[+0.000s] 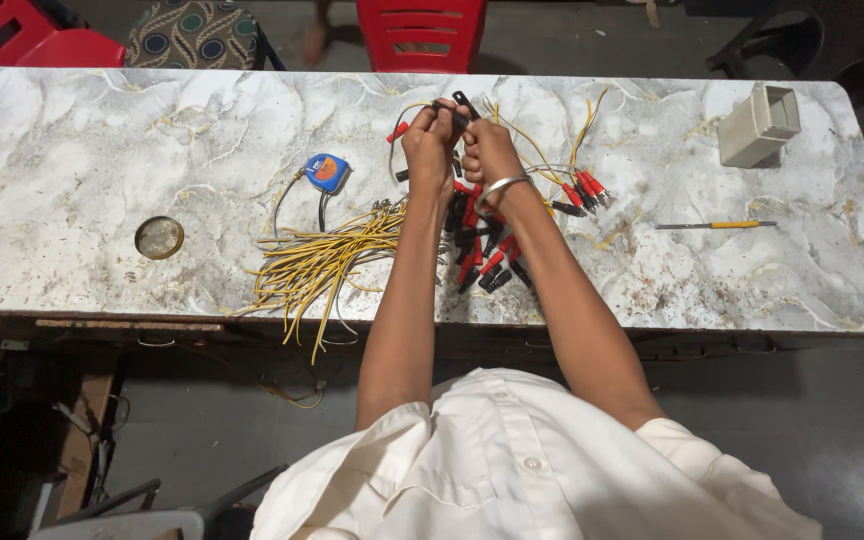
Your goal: The person attaches red and black plastic connectors to the ends of yellow wires. They repeatedly pick up a wire, insert it into a connector, and place the finished unit on the table.
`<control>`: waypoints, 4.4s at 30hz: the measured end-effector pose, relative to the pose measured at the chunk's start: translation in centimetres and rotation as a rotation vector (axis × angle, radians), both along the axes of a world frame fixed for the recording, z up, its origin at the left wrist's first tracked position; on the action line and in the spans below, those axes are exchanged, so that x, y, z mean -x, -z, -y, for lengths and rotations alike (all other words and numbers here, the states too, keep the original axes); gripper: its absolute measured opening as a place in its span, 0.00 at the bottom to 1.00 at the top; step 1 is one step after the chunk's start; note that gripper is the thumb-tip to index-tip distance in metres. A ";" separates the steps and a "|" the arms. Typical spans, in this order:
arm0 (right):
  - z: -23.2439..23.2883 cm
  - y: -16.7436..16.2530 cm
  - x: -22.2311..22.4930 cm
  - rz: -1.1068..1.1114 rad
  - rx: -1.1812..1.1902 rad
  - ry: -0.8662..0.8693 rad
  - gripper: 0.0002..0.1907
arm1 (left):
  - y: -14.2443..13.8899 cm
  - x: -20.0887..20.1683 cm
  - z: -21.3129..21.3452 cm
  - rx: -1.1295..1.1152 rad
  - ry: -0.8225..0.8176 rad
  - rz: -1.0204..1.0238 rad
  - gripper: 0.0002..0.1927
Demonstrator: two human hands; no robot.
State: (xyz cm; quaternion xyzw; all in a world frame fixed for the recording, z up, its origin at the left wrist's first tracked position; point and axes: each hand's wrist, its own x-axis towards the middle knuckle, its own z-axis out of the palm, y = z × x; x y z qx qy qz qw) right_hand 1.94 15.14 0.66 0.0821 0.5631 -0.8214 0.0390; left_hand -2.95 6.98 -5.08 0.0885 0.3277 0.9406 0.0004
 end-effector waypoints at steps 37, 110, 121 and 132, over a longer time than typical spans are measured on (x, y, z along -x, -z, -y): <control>1.6 1.3 -0.6 -0.252 -0.421 0.090 0.08 | 0.7 -0.3 1.1 0.008 -0.021 0.105 0.11; -1.6 10.5 -4.0 -0.149 -1.361 0.124 0.15 | 2.3 0.0 8.3 1.537 -0.100 -0.076 0.11; -1.2 0.5 0.0 -0.283 -0.436 0.275 0.13 | -4.7 1.6 3.6 0.953 -0.140 -0.273 0.08; -0.9 -2.1 0.5 -0.336 -0.072 0.379 0.15 | -6.1 0.6 0.6 0.727 0.066 -0.194 0.10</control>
